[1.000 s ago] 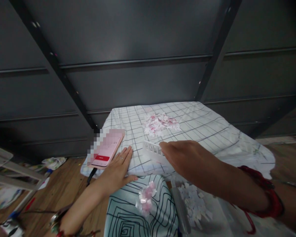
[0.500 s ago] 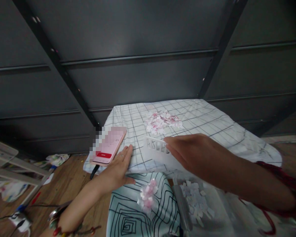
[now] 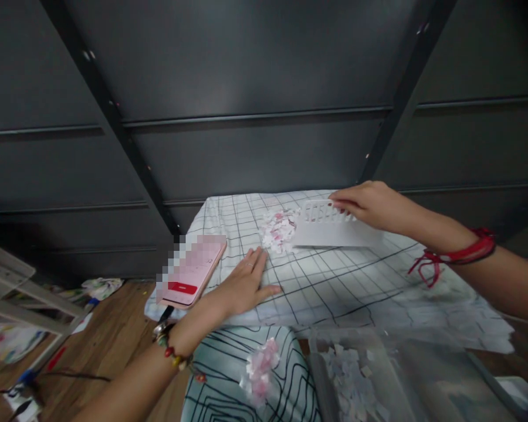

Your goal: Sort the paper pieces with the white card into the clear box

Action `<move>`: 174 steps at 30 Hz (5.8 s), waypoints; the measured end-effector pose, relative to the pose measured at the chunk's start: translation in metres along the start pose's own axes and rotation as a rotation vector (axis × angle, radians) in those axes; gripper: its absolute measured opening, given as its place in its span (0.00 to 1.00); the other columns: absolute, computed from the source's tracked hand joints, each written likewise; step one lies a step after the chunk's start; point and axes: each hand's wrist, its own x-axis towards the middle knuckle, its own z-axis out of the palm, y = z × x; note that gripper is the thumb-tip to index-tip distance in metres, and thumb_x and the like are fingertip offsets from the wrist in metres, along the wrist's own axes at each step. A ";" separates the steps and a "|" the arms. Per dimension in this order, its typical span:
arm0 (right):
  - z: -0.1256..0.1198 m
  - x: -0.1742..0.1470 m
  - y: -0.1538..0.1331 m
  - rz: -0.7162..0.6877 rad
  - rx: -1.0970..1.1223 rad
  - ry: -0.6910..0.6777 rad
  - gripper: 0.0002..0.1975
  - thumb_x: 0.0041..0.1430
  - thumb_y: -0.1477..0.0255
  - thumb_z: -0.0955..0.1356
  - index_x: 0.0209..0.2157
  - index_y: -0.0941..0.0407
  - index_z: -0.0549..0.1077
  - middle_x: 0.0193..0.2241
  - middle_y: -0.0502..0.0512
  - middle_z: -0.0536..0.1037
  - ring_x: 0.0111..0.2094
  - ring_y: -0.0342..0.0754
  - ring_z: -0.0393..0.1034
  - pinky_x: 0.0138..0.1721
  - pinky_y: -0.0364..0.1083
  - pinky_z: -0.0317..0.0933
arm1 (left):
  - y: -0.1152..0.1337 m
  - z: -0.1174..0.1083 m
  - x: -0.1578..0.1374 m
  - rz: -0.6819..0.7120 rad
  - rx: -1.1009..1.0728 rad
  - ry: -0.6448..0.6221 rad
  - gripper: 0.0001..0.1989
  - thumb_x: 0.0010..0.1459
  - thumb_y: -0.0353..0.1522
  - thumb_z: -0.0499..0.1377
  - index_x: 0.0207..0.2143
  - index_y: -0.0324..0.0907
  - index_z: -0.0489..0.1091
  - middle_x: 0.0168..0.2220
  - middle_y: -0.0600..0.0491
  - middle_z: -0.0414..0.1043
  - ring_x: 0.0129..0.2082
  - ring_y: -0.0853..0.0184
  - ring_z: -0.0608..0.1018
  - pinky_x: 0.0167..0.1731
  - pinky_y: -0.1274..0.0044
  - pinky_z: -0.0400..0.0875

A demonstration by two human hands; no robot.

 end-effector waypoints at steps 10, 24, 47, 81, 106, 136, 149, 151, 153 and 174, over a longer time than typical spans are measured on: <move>0.020 -0.009 0.030 -0.023 -0.098 0.023 0.18 0.54 0.80 0.57 0.40 0.55 0.73 0.33 0.53 0.78 0.34 0.44 0.69 0.38 0.47 0.54 | -0.007 -0.015 0.086 -0.055 -0.133 0.209 0.44 0.59 0.51 0.45 0.63 0.29 0.33 0.65 0.36 0.23 0.63 0.52 0.31 0.59 0.61 0.38; 0.057 -0.012 0.022 -0.202 -0.066 0.310 0.15 0.55 0.83 0.58 0.38 0.57 0.71 0.24 0.50 0.73 0.27 0.42 0.64 0.40 0.48 0.54 | -0.026 -0.004 0.111 -0.112 -0.210 0.318 0.39 0.61 0.48 0.46 0.63 0.33 0.36 0.66 0.39 0.27 0.63 0.52 0.33 0.60 0.59 0.38; 0.052 -0.033 0.025 -0.161 -0.024 0.411 0.15 0.53 0.84 0.61 0.39 0.52 0.67 0.23 0.45 0.71 0.23 0.41 0.64 0.36 0.49 0.56 | -0.023 -0.006 0.106 -0.021 -0.140 0.283 0.38 0.61 0.48 0.47 0.64 0.37 0.36 0.66 0.42 0.28 0.64 0.51 0.33 0.60 0.60 0.39; 0.053 -0.035 0.029 -0.209 0.049 0.363 0.17 0.50 0.85 0.61 0.38 0.53 0.66 0.23 0.45 0.71 0.23 0.41 0.64 0.35 0.49 0.57 | -0.026 -0.007 0.105 0.004 -0.138 0.280 0.37 0.61 0.49 0.47 0.64 0.39 0.37 0.66 0.43 0.28 0.63 0.51 0.32 0.60 0.59 0.40; 0.050 -0.031 0.027 -0.177 -0.126 0.372 0.15 0.51 0.86 0.61 0.37 0.54 0.65 0.22 0.47 0.72 0.24 0.43 0.66 0.32 0.48 0.58 | -0.026 -0.007 0.104 0.004 -0.141 0.259 0.38 0.61 0.50 0.47 0.64 0.37 0.37 0.66 0.42 0.27 0.63 0.51 0.32 0.60 0.59 0.40; 0.047 -0.034 0.027 -0.180 0.001 0.397 0.10 0.54 0.83 0.62 0.35 0.55 0.67 0.22 0.49 0.72 0.24 0.43 0.66 0.32 0.48 0.59 | -0.023 -0.008 0.104 0.015 -0.111 0.263 0.38 0.61 0.48 0.47 0.64 0.34 0.37 0.66 0.39 0.28 0.63 0.51 0.32 0.60 0.58 0.40; 0.048 -0.033 0.026 -0.185 -0.034 0.396 0.11 0.53 0.84 0.62 0.35 0.55 0.67 0.22 0.48 0.72 0.25 0.43 0.66 0.33 0.48 0.59 | -0.027 -0.006 0.105 0.018 -0.115 0.267 0.39 0.61 0.49 0.47 0.64 0.34 0.37 0.66 0.39 0.27 0.63 0.51 0.32 0.60 0.58 0.39; 0.050 -0.033 0.025 -0.200 -0.022 0.380 0.12 0.53 0.84 0.62 0.36 0.55 0.66 0.22 0.47 0.72 0.24 0.42 0.65 0.33 0.47 0.58 | -0.026 -0.007 0.105 0.021 -0.123 0.266 0.39 0.61 0.49 0.47 0.64 0.35 0.37 0.66 0.39 0.27 0.63 0.51 0.32 0.59 0.57 0.40; 0.052 -0.033 0.026 -0.200 -0.061 0.367 0.13 0.52 0.85 0.62 0.36 0.55 0.66 0.22 0.47 0.72 0.24 0.42 0.65 0.33 0.47 0.58 | -0.026 -0.007 0.105 0.021 -0.129 0.266 0.38 0.61 0.49 0.47 0.64 0.35 0.37 0.66 0.39 0.27 0.63 0.50 0.32 0.59 0.57 0.40; 0.052 -0.032 0.020 -0.219 -0.048 0.394 0.15 0.52 0.86 0.60 0.38 0.54 0.65 0.23 0.45 0.72 0.24 0.41 0.63 0.32 0.46 0.57 | -0.026 -0.007 0.103 0.024 -0.109 0.275 0.38 0.61 0.49 0.47 0.64 0.37 0.37 0.66 0.40 0.28 0.63 0.50 0.33 0.59 0.57 0.42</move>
